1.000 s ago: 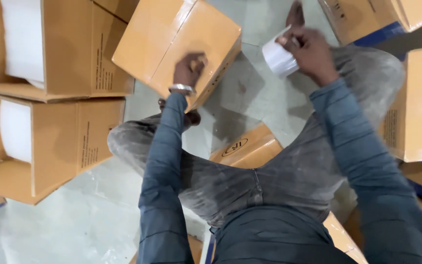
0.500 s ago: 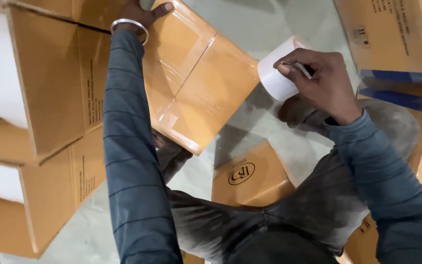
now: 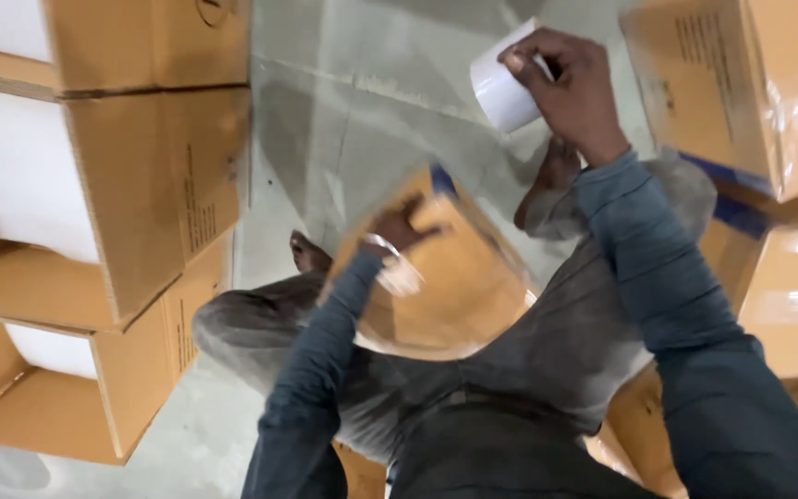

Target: Taping and packing cardboard boxes in a warehouse or workshop environment.

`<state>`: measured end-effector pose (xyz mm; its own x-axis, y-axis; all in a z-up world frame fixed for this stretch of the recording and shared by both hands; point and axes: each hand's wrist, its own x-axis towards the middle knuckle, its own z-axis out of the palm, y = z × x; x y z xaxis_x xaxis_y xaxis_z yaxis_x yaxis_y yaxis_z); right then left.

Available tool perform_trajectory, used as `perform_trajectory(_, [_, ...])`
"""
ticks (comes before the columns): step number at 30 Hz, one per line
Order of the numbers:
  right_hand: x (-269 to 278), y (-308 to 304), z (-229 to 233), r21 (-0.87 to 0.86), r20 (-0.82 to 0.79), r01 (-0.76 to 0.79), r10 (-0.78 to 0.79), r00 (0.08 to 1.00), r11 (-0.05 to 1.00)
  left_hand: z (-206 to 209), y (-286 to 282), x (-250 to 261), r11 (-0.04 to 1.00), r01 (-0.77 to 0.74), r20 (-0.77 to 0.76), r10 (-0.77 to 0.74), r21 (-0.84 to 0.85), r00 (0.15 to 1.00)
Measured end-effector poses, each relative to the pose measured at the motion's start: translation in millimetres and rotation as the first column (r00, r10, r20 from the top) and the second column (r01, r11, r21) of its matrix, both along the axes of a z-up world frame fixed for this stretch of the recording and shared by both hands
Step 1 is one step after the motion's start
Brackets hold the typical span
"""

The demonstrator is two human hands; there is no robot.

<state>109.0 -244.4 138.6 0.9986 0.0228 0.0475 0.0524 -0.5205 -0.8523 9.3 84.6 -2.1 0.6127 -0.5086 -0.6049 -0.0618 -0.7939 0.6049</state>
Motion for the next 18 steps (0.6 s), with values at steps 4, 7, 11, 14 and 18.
perform_trajectory(4, [23,-1,-12,0.045,0.02,0.026,-0.026,0.999,0.999,18,-43,-42,0.996,-0.057,-0.258,0.073,0.07,0.963])
perform_trajectory(7, [41,-3,-20,0.031,0.058,0.041,-0.042,0.997,0.999,-30,-33,-73,0.999,-0.03,-0.231,0.02,-0.037,0.973])
perform_trajectory(11, [61,-5,-41,-0.021,0.195,0.065,-0.059,0.979,0.998,3,-33,-50,0.993,-0.061,-0.337,0.023,-0.102,0.941])
perform_trajectory(14, [68,1,-48,-0.165,0.239,0.153,-0.111,0.965,0.974,0,-31,-39,0.999,0.035,-0.488,-0.034,-0.006,0.872])
perform_trajectory(18, [71,19,-152,-0.151,0.347,0.105,-0.047,0.937,0.983,-19,-26,-48,0.998,0.062,-0.417,-0.059,-0.006,0.907])
